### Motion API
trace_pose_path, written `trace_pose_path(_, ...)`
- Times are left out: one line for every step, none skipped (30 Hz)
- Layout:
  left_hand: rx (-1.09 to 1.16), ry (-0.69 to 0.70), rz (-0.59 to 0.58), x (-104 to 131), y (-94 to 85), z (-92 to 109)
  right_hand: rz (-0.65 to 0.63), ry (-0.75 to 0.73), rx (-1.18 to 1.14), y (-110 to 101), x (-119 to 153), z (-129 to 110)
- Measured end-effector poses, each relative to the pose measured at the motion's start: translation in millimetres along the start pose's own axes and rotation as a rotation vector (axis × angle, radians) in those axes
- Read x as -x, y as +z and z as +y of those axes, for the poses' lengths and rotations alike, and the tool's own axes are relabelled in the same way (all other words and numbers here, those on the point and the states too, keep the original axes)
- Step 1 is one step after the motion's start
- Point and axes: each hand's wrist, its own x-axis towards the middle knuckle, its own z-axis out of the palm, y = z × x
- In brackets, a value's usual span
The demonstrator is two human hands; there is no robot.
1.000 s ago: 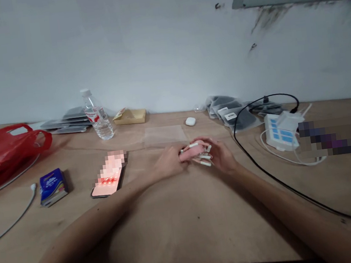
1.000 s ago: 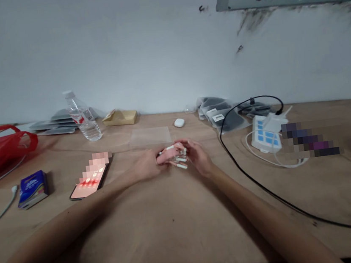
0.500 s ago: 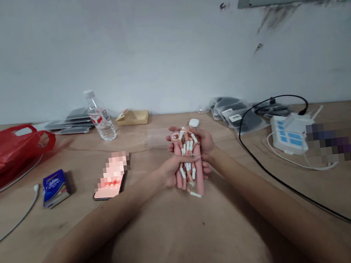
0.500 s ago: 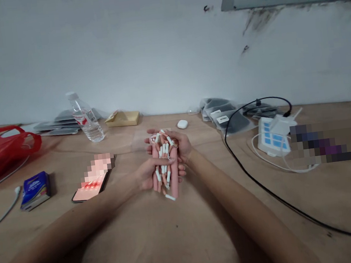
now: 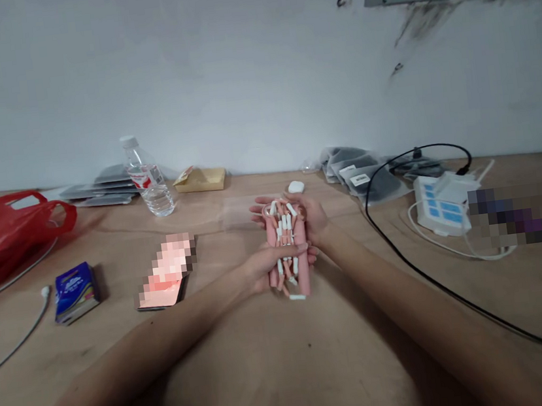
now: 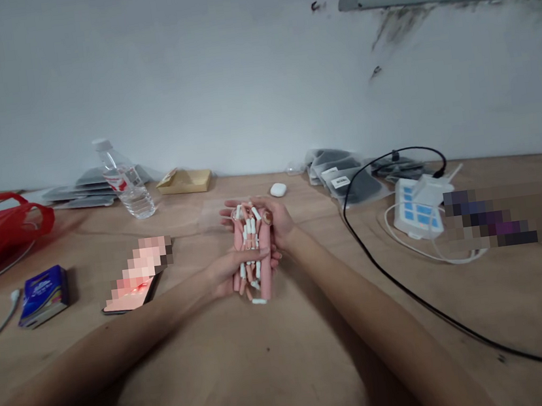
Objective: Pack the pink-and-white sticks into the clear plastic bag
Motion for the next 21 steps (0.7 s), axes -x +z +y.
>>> trace_pose_path(-0.006,-0.012,-0.003,-0.7,-1.0,-0.4,-0.018,0.005,-0.008,0.0,-0.5,0.1)
trace_pose_path(-0.005,-0.028,-0.015,-1.6,-2.3,-1.0,-0.033,0.011,-0.016,-0.5,-1.1,0.1)
trace_pose_path(0.0,-0.043,-0.031,-2.5,-3.7,-1.8,-0.046,0.023,-0.02,-1.3,-1.7,0.1)
trace_pose_path(0.005,-0.054,-0.045,-3.5,-5.2,-2.6,-0.055,0.034,-0.021,-2.3,-2.3,0.0)
trace_pose_path(0.011,-0.062,-0.054,-4.4,-6.6,-3.5,-0.058,0.042,-0.021,-3.4,-2.7,-0.1)
trace_pose_path(0.018,-0.068,-0.059,-5.3,-7.9,-4.3,-0.06,0.049,-0.02,-4.2,-3.1,-0.1)
trace_pose_path(0.025,-0.071,-0.06,-6.1,-9.0,-5.1,-0.061,0.051,-0.019,-4.8,-3.2,-0.1)
trace_pose_path(0.031,-0.074,-0.06,-6.8,-9.8,-5.7,-0.062,0.05,-0.02,-4.8,-3.1,0.0)
trace_pose_path(0.036,-0.074,-0.057,-7.3,-10.4,-6.2,-0.062,0.046,-0.022,-4.3,-2.7,0.2)
trace_pose_path(0.04,-0.074,-0.056,-7.7,-10.8,-6.6,-0.06,0.04,-0.024,-3.2,-2.2,0.2)
trace_pose_path(0.045,-0.071,-0.056,-7.9,-10.9,-6.7,-0.056,0.035,-0.024,-1.8,-1.5,0.2)
trace_pose_path(0.05,-0.07,-0.059,-7.9,-10.8,-6.6,-0.05,0.03,-0.02,-0.1,-0.7,0.2)
trace_pose_path(0.054,-0.069,-0.061,-7.7,-10.5,-6.4,-0.043,0.029,-0.012,1.5,0.0,0.0)
trace_pose_path(0.058,-0.069,-0.064,-7.5,-10.1,-6.0,-0.036,0.029,0.0,3.0,0.6,-0.1)
trace_pose_path(0.059,-0.07,-0.068,-7.2,-9.7,-5.5,-0.029,0.025,0.013,4.1,1.0,-0.2)
trace_pose_path(0.059,-0.071,-0.074,-6.9,-9.3,-4.9,-0.024,0.016,0.028,4.8,1.2,-0.2)
trace_pose_path(0.057,-0.069,-0.081,-6.7,-9.0,-4.4,-0.023,0.003,0.047,5.0,1.2,0.0)
trace_pose_path(0.055,-0.066,-0.087,-6.5,-8.8,-4.0,-0.022,-0.014,0.072,4.9,1.1,0.3)
trace_pose_path(0.054,-0.06,-0.091,-6.5,-8.8,-3.8,-0.02,-0.034,0.102,4.6,0.9,0.6)
trace_pose_path(0.051,-0.055,-0.093,-6.6,-9.0,-3.6,-0.016,-0.054,0.135,4.1,0.7,0.9)
trace_pose_path(0.048,-0.054,-0.092,-6.7,-9.2,-3.6,-0.01,-0.068,0.166,3.8,0.6,1.2)
